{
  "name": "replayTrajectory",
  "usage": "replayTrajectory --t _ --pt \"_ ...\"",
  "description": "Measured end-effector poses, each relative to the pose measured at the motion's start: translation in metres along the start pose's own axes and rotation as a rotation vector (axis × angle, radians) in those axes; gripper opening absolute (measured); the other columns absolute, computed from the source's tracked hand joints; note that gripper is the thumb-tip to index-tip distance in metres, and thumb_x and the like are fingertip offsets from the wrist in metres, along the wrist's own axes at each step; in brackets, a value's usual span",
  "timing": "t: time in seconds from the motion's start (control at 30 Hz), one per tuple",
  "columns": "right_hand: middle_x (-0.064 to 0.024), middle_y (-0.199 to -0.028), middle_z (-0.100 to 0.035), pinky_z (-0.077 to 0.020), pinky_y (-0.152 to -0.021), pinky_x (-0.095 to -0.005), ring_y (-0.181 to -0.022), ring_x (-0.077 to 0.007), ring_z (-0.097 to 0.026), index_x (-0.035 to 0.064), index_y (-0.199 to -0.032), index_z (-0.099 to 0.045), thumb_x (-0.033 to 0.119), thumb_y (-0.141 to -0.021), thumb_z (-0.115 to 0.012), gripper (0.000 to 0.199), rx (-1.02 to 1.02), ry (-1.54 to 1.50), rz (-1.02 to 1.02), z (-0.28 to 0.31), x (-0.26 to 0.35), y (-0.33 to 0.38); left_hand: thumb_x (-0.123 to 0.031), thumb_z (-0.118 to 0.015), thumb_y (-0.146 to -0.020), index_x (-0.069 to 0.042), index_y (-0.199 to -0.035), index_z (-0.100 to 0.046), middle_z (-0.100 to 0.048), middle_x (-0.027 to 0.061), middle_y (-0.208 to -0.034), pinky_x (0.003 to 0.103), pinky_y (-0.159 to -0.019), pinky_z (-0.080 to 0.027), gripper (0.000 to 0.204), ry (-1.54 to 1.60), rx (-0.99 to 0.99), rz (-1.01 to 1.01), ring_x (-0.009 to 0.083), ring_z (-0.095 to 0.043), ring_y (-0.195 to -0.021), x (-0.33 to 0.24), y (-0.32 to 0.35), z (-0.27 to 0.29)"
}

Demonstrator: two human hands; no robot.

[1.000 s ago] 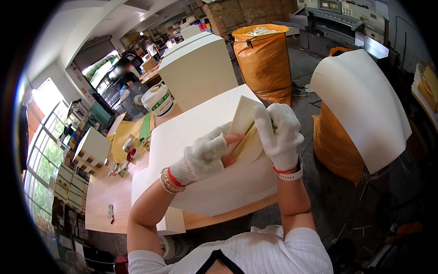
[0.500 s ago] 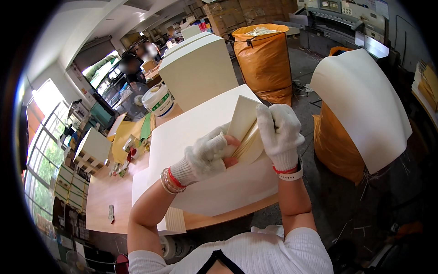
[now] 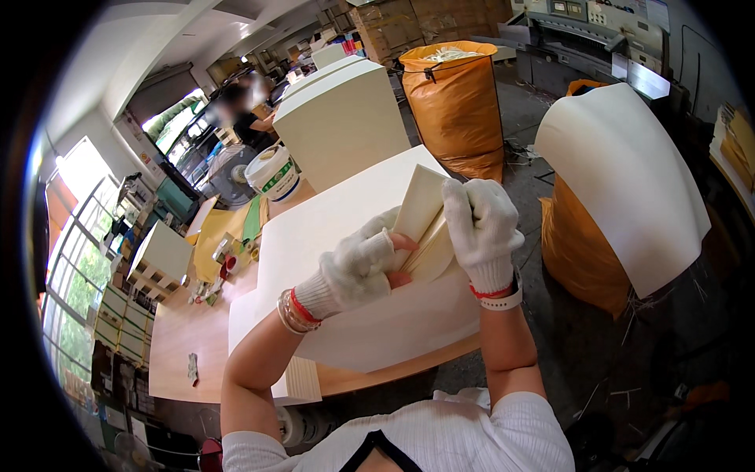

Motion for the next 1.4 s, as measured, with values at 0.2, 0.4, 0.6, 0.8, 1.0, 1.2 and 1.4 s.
replayTrajectory --t 0.2,0.4,0.6,0.8,1.0,1.2,1.4 --pt "-0.0088 -0.063 -0.044 -0.0361 -0.054 -0.0375 -0.057 -0.0245 -0.045 -0.0029 -0.082 -0.059 0.003 -0.094 -0.061 0.014 0.045 0.030 0.000 0.003 0.002 -0.002 0.004 -0.073 -0.074 -0.006 -0.111 -0.066 -0.060 0.0212 -0.125 0.038 -0.078 -0.054 0.039 -0.022 0.025 -0.049 0.0353 -0.065 -0.095 -0.002 0.000 0.001" --pt "-0.0086 -0.059 -0.044 -0.0355 -0.053 -0.0377 -0.056 -0.0233 -0.044 -0.0007 -0.067 -0.050 0.007 -0.095 -0.063 0.032 -0.045 -0.033 -0.159 -0.002 -0.001 -0.002 0.002 -0.077 -0.075 -0.007 -0.114 -0.068 -0.063 0.0116 -0.104 0.035 -0.079 -0.051 0.042 -0.007 -0.013 -0.088 0.0264 -0.063 -0.087 0.000 0.000 0.001" --pt "-0.0083 -0.060 -0.045 -0.0361 -0.054 -0.0377 -0.057 -0.0232 -0.045 -0.0014 -0.069 -0.052 0.005 -0.093 -0.064 0.028 -0.042 -0.054 -0.086 0.000 0.000 -0.002 0.002 -0.077 -0.070 -0.008 -0.112 -0.067 -0.057 0.0252 -0.134 0.039 -0.082 -0.056 0.044 -0.070 -0.038 -0.032 0.0401 -0.066 -0.106 0.005 0.000 -0.004" --pt "-0.0089 -0.060 -0.044 -0.0363 -0.055 -0.0378 -0.057 -0.0236 -0.046 -0.0015 -0.070 -0.053 0.005 -0.094 -0.063 0.027 -0.011 -0.031 -0.152 -0.001 -0.001 -0.002 0.008 -0.069 -0.073 -0.006 -0.109 -0.067 -0.056 0.0244 -0.135 0.035 -0.079 -0.056 0.039 -0.083 0.003 -0.086 0.0355 -0.067 -0.099 0.003 -0.002 -0.001" --pt "-0.0090 -0.061 -0.046 -0.0367 -0.055 -0.0378 -0.057 -0.0235 -0.047 -0.0018 -0.074 -0.057 0.005 -0.094 -0.063 0.022 -0.034 -0.025 -0.140 0.000 -0.003 0.000 -0.012 -0.086 -0.072 -0.010 -0.096 -0.064 -0.050 0.0262 -0.142 0.039 -0.084 -0.057 0.032 -0.150 -0.067 0.023 0.0415 -0.065 -0.109 0.006 0.000 -0.004" --pt "-0.0088 -0.062 -0.044 -0.0374 -0.055 -0.0369 -0.057 -0.0233 -0.046 -0.0027 -0.079 -0.060 0.005 -0.094 -0.062 0.017 -0.054 -0.059 -0.074 0.001 -0.002 0.000 0.003 -0.080 -0.071 -0.006 -0.105 -0.066 -0.045 0.0259 -0.147 0.036 -0.088 -0.054 0.038 -0.071 -0.095 -0.030 0.0367 -0.066 -0.111 0.013 0.001 -0.006" --pt "-0.0090 -0.061 -0.043 -0.0368 -0.055 -0.0362 -0.056 -0.0216 -0.044 -0.0011 -0.069 -0.049 0.008 -0.095 -0.063 0.031 -0.021 -0.040 -0.230 0.000 -0.003 0.000 0.005 -0.072 -0.079 -0.005 -0.109 -0.067 -0.051 0.0256 -0.141 0.033 -0.084 -0.054 0.032 -0.108 0.044 -0.045 0.0327 -0.069 -0.104 0.004 -0.002 0.000"
Point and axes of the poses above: each hand's wrist, its own y-axis away from the middle knuckle, its own z-axis out of the back of the hand, x = y × z, the point moved 3 cm from there along -y, towards the middle knuckle
